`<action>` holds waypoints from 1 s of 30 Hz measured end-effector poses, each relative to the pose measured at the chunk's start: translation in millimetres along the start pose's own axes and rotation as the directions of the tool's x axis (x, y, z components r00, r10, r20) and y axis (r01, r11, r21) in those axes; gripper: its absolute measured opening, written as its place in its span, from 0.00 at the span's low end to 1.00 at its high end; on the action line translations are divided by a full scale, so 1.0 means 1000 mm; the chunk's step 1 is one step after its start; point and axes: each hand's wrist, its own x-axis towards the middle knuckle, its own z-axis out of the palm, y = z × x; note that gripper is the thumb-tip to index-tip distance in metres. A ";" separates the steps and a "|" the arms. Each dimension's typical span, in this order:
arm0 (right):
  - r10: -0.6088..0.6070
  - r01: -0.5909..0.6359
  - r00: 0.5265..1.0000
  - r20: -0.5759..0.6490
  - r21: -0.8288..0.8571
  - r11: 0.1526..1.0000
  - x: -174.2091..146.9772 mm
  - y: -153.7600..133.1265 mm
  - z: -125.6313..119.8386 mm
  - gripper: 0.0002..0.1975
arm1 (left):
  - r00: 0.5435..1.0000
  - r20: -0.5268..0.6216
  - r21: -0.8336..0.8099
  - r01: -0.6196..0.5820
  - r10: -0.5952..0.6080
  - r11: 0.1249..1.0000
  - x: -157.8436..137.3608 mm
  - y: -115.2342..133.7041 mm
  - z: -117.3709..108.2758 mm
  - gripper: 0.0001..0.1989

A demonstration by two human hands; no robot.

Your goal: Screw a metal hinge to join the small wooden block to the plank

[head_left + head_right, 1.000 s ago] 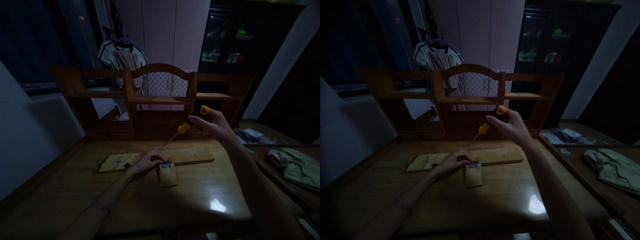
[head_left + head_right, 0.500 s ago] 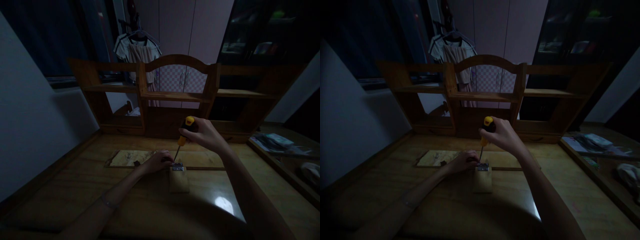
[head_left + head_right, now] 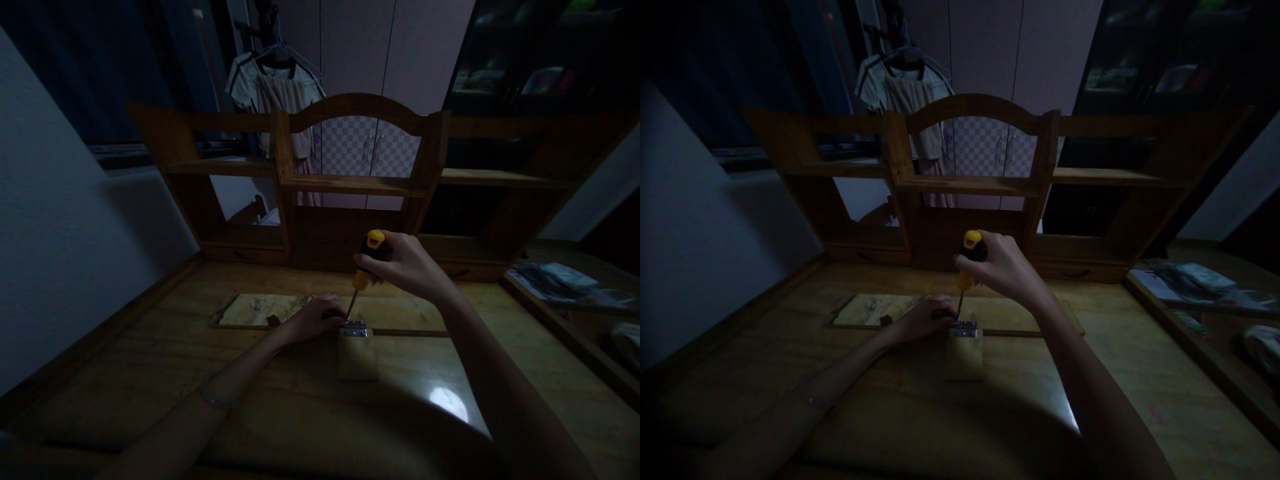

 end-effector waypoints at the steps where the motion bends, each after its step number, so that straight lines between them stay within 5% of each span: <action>1: 0.001 -0.001 1.000 0.005 0.001 1.000 0.000 0.000 0.000 0.12 | 1.000 0.006 0.000 0.001 -0.001 1.000 0.000 0.000 0.000 0.10; 13: -0.095 0.092 0.993 -0.070 -0.051 0.994 -0.005 -0.007 0.006 0.15 | 0.999 0.007 0.004 0.042 -0.042 0.999 0.000 0.002 0.000 0.08; 20: -0.194 0.201 0.978 0.081 -0.087 0.976 -0.009 -0.014 -0.005 0.18 | 1.000 0.007 -0.014 0.013 -0.013 1.000 -0.001 0.004 -0.001 0.07; 26: -0.257 0.239 0.966 -0.029 -0.284 0.928 -0.006 -0.011 0.007 0.16 | 1.000 0.003 -0.006 -0.005 0.005 1.000 -0.003 0.008 -0.002 0.08; 30: -0.291 0.286 0.957 -0.009 -0.171 0.943 -0.006 -0.012 0.011 0.12 | 1.000 -0.004 -0.007 -0.001 0.001 1.000 -0.003 0.006 -0.001 0.08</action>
